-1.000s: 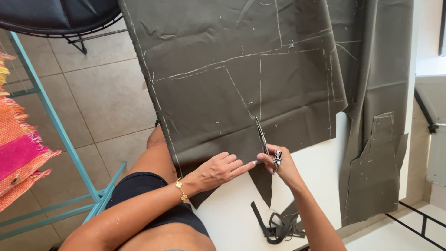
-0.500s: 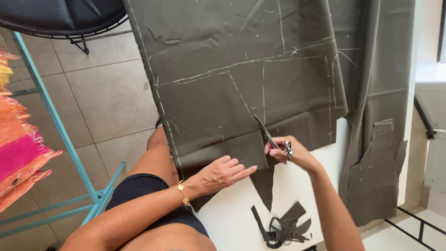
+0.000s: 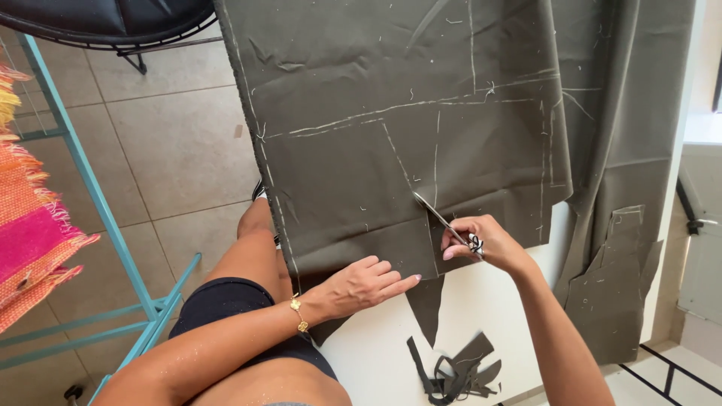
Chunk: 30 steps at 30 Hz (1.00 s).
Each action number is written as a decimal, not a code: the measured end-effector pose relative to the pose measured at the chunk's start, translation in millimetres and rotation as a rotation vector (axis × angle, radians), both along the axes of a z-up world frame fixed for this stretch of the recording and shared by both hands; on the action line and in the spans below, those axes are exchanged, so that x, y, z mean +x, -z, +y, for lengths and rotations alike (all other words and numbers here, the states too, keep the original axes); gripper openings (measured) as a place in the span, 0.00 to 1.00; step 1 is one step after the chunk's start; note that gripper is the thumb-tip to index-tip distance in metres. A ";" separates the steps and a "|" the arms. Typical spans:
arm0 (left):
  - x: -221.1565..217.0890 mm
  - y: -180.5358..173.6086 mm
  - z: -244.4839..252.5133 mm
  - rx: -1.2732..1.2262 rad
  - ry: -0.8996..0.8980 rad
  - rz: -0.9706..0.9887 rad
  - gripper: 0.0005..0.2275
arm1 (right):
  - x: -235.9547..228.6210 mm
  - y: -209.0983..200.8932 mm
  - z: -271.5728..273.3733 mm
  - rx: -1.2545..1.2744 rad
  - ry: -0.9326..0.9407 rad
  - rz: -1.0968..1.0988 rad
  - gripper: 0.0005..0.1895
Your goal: The person uses shears to cut a large piece of dark fabric laid out on a white table, following chalk lines to separate pattern pieces. The person repeatedly repositions the fabric and cuts along various edges, accumulating cut-off scraps on the table.
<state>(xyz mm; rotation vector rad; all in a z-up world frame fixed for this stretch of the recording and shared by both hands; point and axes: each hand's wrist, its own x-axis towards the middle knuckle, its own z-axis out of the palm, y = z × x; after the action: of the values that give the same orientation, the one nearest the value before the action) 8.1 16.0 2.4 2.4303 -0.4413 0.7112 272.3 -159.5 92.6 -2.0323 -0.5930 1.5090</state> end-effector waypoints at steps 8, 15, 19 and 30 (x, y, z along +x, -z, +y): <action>0.0 -0.1 0.1 -0.003 -0.001 -0.015 0.18 | -4.1 -9.7 5.8 0.025 0.038 0.052 0.08; -1.3 3.2 -1.9 -0.017 0.008 -0.019 0.18 | -10.9 3.8 8.1 0.015 0.078 0.007 0.09; -1.4 4.5 -2.3 -0.019 0.009 -0.011 0.18 | -16.9 1.6 9.4 0.008 0.103 0.026 0.09; 0.3 -2.1 2.1 -0.037 0.045 0.006 0.14 | -18.2 8.2 15.1 0.044 0.126 -0.016 0.09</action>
<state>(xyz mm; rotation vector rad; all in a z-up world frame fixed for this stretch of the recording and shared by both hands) 8.4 18.1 4.5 2.3798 -0.4751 0.6872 254.1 -144.3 84.4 -2.0110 -0.4904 1.3963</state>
